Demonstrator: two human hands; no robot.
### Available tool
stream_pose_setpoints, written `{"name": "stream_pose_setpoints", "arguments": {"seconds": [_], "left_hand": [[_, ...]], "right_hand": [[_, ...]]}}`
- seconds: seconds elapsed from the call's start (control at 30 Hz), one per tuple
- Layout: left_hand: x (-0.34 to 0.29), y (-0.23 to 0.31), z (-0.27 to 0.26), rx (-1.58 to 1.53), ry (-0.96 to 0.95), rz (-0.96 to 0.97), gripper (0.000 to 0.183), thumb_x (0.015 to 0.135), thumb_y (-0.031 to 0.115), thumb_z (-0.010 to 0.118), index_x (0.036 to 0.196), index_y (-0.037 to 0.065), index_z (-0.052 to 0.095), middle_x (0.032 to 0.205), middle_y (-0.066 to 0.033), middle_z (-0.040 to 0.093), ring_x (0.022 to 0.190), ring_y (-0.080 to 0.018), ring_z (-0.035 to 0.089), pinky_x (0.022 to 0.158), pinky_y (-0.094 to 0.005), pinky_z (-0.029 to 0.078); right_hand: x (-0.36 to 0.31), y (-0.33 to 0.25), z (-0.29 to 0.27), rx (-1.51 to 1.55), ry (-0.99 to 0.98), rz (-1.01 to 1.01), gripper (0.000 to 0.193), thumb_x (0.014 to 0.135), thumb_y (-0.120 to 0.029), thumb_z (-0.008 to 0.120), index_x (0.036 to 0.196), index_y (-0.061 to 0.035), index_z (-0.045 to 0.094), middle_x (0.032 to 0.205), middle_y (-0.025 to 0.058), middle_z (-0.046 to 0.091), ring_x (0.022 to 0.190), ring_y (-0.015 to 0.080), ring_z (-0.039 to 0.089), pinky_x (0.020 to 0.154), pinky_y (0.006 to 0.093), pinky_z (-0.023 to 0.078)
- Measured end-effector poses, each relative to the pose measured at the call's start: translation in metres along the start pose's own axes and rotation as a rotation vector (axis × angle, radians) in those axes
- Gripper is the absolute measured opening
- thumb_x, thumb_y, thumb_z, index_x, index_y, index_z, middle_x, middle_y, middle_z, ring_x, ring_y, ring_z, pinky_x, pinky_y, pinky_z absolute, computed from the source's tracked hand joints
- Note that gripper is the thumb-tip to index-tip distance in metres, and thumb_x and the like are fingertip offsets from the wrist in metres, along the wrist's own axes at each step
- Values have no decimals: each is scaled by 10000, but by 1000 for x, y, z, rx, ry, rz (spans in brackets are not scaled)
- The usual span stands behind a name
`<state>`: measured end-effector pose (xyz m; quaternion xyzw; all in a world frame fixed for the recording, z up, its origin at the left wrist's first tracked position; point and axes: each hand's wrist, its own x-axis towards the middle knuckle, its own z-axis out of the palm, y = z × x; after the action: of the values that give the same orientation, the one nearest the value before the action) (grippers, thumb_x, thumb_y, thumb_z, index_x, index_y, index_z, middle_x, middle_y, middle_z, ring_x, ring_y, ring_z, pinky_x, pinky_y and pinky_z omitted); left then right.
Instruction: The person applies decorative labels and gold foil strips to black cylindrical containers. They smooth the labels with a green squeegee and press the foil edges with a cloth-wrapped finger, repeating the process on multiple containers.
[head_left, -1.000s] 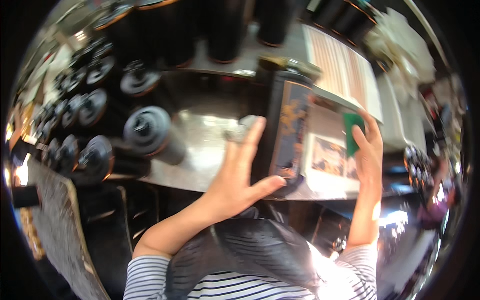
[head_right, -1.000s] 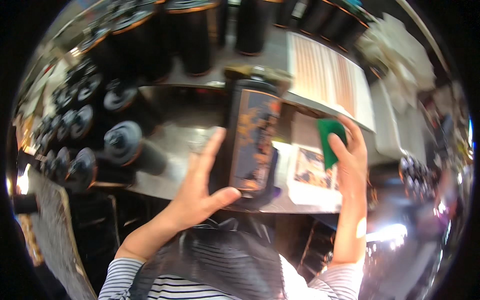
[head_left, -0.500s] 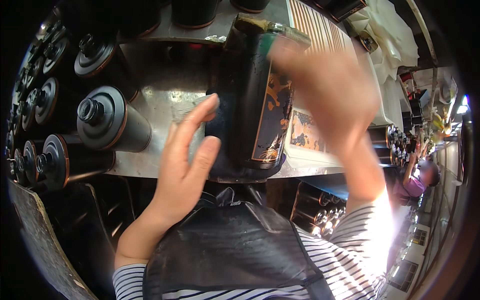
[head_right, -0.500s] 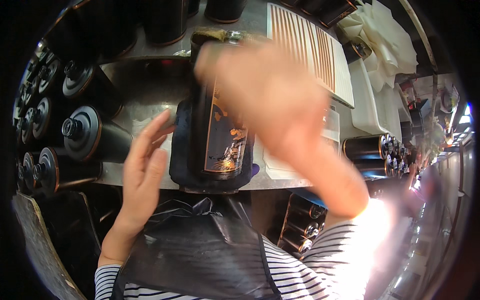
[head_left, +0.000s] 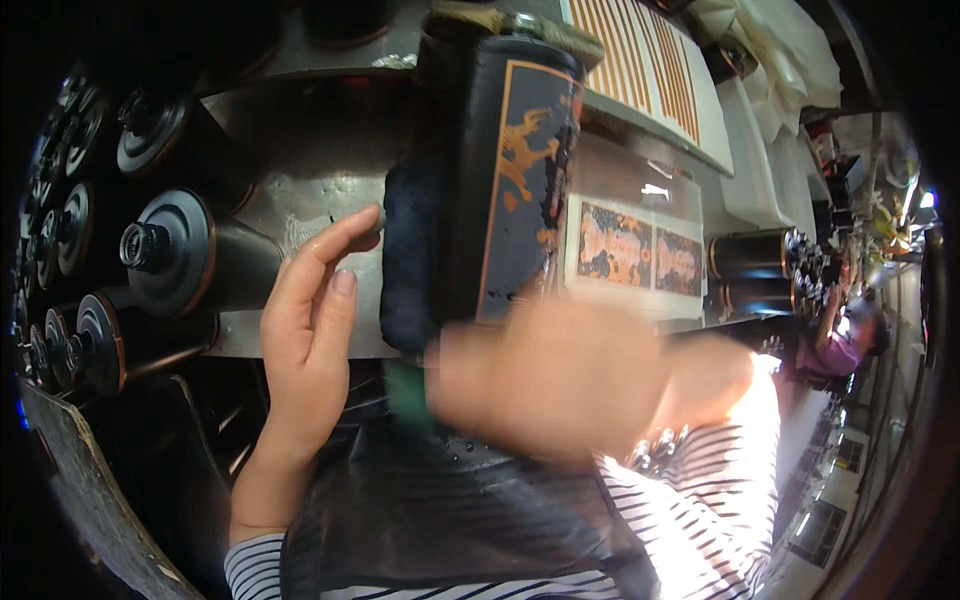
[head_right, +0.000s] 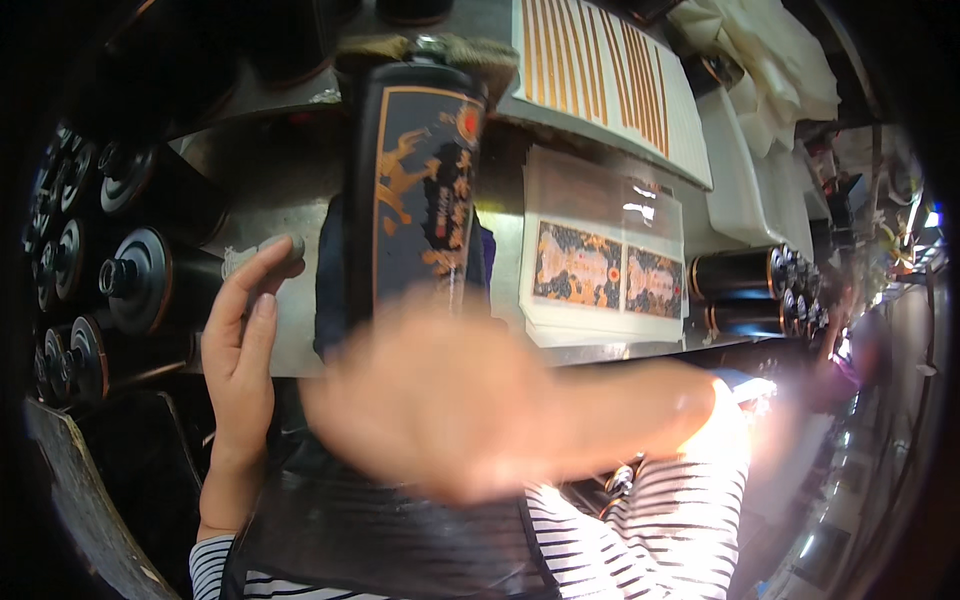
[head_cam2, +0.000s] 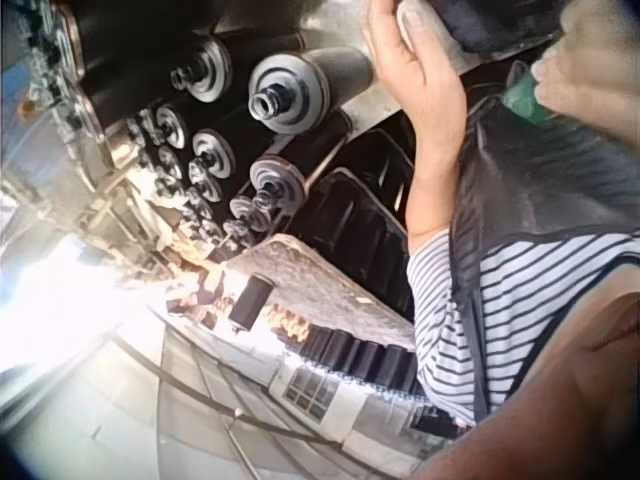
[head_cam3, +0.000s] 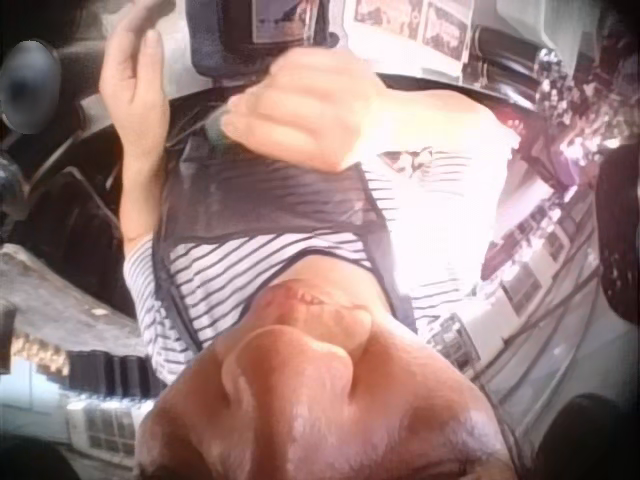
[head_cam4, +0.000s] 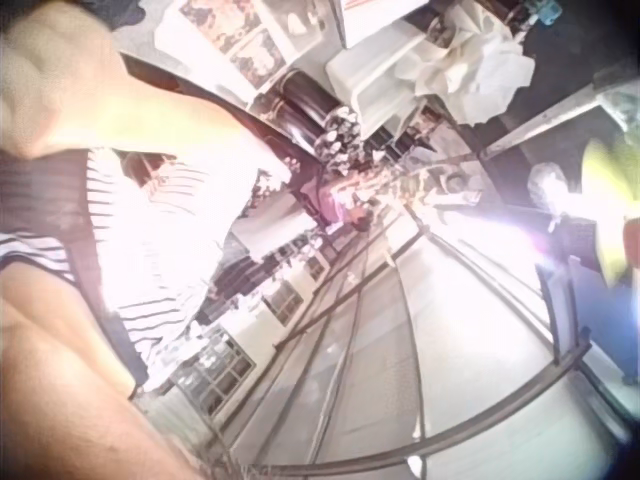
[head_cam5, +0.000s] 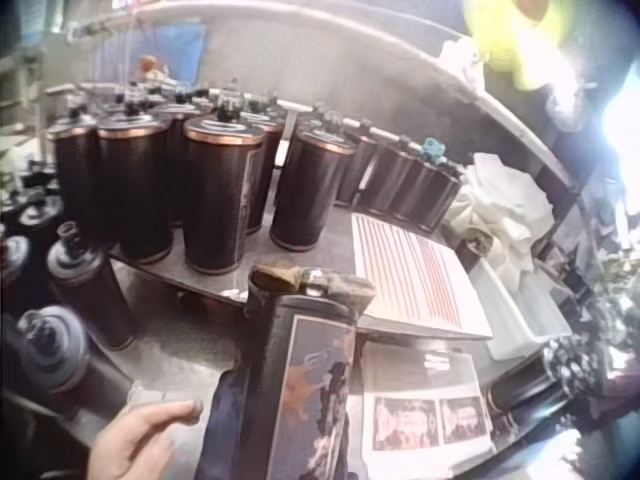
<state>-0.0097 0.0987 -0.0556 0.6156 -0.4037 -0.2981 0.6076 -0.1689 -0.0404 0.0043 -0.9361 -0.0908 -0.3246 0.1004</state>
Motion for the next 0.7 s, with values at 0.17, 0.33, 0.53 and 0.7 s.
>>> {"name": "stream_pose_setpoints", "arguments": {"seconds": [0.17,0.33,0.53,0.7], "left_hand": [[-8,1,-2,111,-32,11,348,961,26,408,1284,-33,521,1279,-133,561,1183,-216,537,1052,-334,368],[-5,3,4,95,-23,-39,441,847,-76,390,1265,-59,530,1264,-158,555,1191,-210,523,1031,-316,371],[-6,13,8,225,-193,-1,718,717,38,569,1405,-35,375,1437,-196,360,1364,-297,315,1128,-389,213],[-2,21,30,559,-243,4,1128,632,237,867,1477,-16,163,1467,-264,237,1365,-382,233,1114,-450,219]], "right_hand": [[20,66,-10,-306,285,3,115,707,-97,673,820,-77,668,684,39,623,584,174,595,514,287,469],[-26,-3,-2,107,116,-46,108,706,-105,662,811,-77,665,674,45,620,576,172,593,507,293,469],[-26,32,21,-60,488,43,74,652,-87,637,720,-60,645,625,54,607,517,161,567,470,291,457],[-34,26,-4,199,222,155,99,646,-116,679,729,-75,645,660,63,625,555,216,594,480,325,462]]}}
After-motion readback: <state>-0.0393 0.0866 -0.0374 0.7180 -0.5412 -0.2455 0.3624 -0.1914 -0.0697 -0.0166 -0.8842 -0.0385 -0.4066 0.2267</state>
